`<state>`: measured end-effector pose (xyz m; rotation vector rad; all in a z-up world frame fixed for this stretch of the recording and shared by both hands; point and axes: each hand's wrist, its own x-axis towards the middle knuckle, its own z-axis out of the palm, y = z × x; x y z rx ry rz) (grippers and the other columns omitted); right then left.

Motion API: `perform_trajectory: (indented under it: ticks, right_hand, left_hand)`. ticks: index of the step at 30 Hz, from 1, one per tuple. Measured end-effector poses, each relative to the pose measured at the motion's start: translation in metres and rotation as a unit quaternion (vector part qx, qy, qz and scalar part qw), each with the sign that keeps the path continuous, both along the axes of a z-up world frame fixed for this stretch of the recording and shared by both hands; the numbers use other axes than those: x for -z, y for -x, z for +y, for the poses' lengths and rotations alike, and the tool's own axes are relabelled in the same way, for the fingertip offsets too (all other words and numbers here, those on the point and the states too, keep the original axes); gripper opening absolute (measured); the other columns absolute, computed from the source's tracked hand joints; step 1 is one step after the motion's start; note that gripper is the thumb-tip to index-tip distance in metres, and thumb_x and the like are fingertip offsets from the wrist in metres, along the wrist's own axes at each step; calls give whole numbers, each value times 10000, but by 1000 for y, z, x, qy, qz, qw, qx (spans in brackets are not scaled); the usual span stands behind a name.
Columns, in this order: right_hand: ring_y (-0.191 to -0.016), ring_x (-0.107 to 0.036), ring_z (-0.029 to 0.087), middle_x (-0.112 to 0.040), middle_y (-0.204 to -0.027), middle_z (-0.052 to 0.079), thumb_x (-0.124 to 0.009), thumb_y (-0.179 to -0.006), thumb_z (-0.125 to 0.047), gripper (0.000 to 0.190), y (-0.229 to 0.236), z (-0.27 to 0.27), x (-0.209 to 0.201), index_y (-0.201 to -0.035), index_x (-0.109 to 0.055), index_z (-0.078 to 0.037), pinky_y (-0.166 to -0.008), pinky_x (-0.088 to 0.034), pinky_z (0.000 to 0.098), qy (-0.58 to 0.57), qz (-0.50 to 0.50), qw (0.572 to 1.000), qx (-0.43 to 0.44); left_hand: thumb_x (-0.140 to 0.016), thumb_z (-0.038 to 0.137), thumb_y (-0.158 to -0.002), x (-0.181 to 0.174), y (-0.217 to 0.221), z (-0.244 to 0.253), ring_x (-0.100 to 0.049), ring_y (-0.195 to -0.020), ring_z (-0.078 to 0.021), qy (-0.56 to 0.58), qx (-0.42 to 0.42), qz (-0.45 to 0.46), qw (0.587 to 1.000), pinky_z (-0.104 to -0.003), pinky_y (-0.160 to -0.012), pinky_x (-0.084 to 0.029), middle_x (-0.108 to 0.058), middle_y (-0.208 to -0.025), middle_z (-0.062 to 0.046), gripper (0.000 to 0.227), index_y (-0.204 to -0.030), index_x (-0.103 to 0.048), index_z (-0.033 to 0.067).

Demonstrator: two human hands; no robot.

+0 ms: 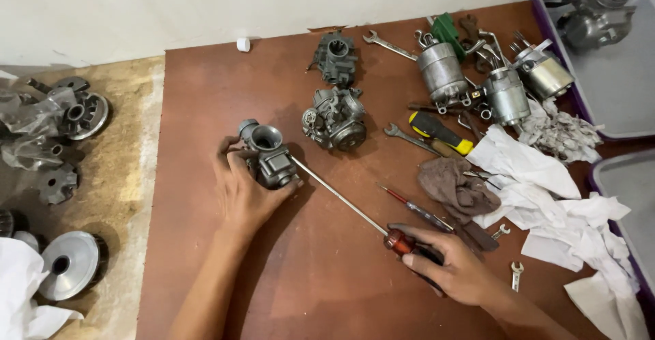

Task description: The person uses a screwdriver to unscrew and disassemble a carburetor on a workbench. They remove the screws, separate the carburetor into two main halves, and place the parts on the table alongside other disassembled components.

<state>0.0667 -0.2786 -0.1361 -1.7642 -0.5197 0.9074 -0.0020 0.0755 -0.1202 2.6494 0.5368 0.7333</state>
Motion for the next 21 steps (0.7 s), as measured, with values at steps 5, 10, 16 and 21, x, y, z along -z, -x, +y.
perform_trajectory:
  ticks: [5, 10, 16, 21]
  right_hand:
    - [-791, -679, 102, -829, -1050, 0, -712, -831, -137, 487, -5, 0, 6, -1310, -712, -45, -710, -537, 237, -18, -12, 1000, -5]
    - [-676, -620, 111, -802, -900, -4, -716, -837, -155, 458, -27, 13, 6, -1283, -726, -56, -641, -507, 242, -22, -71, 997, -24]
    - [-1156, -706, 291, -770, -1221, 192, -747, -868, -170, 419, -76, 42, -3, -1270, -743, -49, -1042, -506, 498, -62, -137, 987, -56]
    - [-1242, -659, 280, -737, -1302, 149, -764, -847, -207, 490, -109, 57, -13, -1312, -709, -64, -1081, -479, 468, -47, -151, 984, -80]
  left_hand:
    - [-925, 431, -621, 26, -2, -7, -488, -1227, -415, 17, 7, -67, 998, -501, -944, -502, -419, -1374, -259, 923, -1177, -366, -49]
    - [-935, 468, -614, 61, -15, 17, -443, -1252, -397, 92, -9, -81, 992, -526, -1004, -500, -321, -1338, -263, 1104, -1317, -226, -4]
    - [-1028, 215, -513, 94, -49, 64, -580, -1159, -439, -30, 10, -256, 966, -481, -963, -531, -528, -1255, -241, 848, -1125, -472, 25]
    - [-1041, 314, -498, 77, -63, 68, -507, -1226, -474, 31, -3, -268, 963, -498, -1085, -440, -462, -1323, -255, 1086, -1367, -460, 17]
